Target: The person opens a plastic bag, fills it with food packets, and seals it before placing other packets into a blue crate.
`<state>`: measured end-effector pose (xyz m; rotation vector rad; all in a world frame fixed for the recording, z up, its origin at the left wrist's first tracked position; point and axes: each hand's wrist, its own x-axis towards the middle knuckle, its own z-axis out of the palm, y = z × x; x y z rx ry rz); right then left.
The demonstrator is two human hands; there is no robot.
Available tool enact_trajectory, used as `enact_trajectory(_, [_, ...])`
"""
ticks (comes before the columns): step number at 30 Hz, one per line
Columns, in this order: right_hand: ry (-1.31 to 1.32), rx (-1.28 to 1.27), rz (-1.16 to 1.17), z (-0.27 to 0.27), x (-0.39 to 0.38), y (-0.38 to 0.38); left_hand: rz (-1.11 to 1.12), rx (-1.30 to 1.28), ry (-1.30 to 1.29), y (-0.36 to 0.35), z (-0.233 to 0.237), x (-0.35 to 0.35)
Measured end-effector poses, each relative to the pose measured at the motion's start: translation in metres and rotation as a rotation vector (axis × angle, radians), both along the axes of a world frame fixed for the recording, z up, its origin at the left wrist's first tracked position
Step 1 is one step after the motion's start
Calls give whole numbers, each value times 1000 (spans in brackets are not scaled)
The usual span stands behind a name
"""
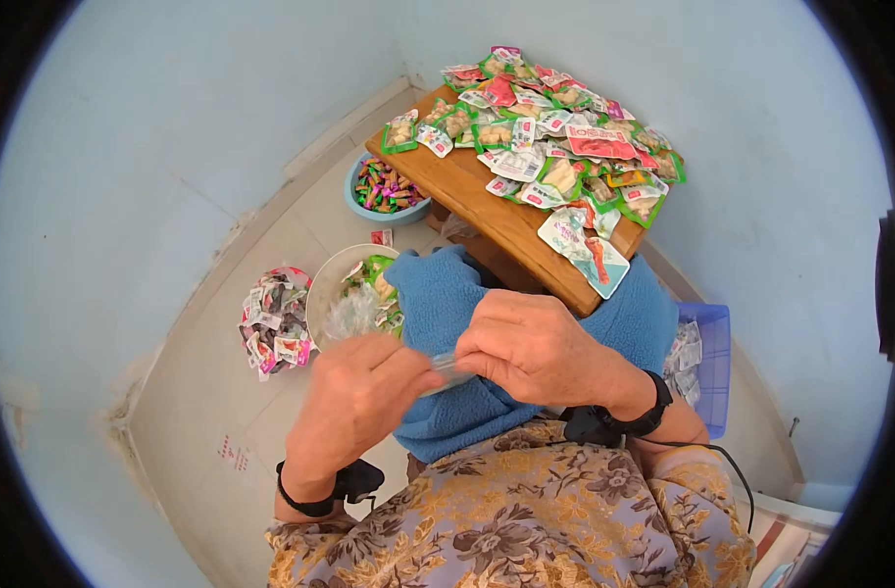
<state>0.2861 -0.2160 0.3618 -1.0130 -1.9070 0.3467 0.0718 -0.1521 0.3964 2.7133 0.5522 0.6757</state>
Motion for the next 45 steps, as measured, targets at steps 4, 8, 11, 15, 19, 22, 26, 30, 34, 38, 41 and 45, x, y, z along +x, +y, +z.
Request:
enact_trajectory(4, [9,-58,-16,3,7,-3,93,-12,33,4,3,-16])
enact_trajectory(8, [26,-125,-34,3,13,-4,159,-92,17,6,5,-31])
enact_trajectory(11, [77,-163,-13,1,14,-5,143,-148,3,6,7,-37])
enact_trajectory(15, [85,-200,5,1,16,-6,134,-170,-5,4,13,-38])
enact_trajectory(19, [75,-213,1,6,18,-9,139,-202,-22,4,13,-44])
enact_trajectory(22, [84,-225,12,6,20,-9,103,-254,-7,5,14,-49])
enact_trajectory(26, [77,-254,40,4,22,-9,10,-332,41,10,13,-53])
enact_trajectory(30, [109,-239,12,2,24,-8,18,-334,23,13,13,-51])
enact_trajectory(34, [128,-243,30,0,21,-7,83,-318,39,11,14,-46])
enact_trajectory(38, [139,-226,18,-2,15,-8,104,-82,84,-8,25,-18])
enact_trajectory(41, [146,-152,46,-6,11,-7,103,-112,90,-22,20,-2])
enact_trajectory(45, [178,-143,67,-10,12,-12,123,-160,91,-24,10,11])
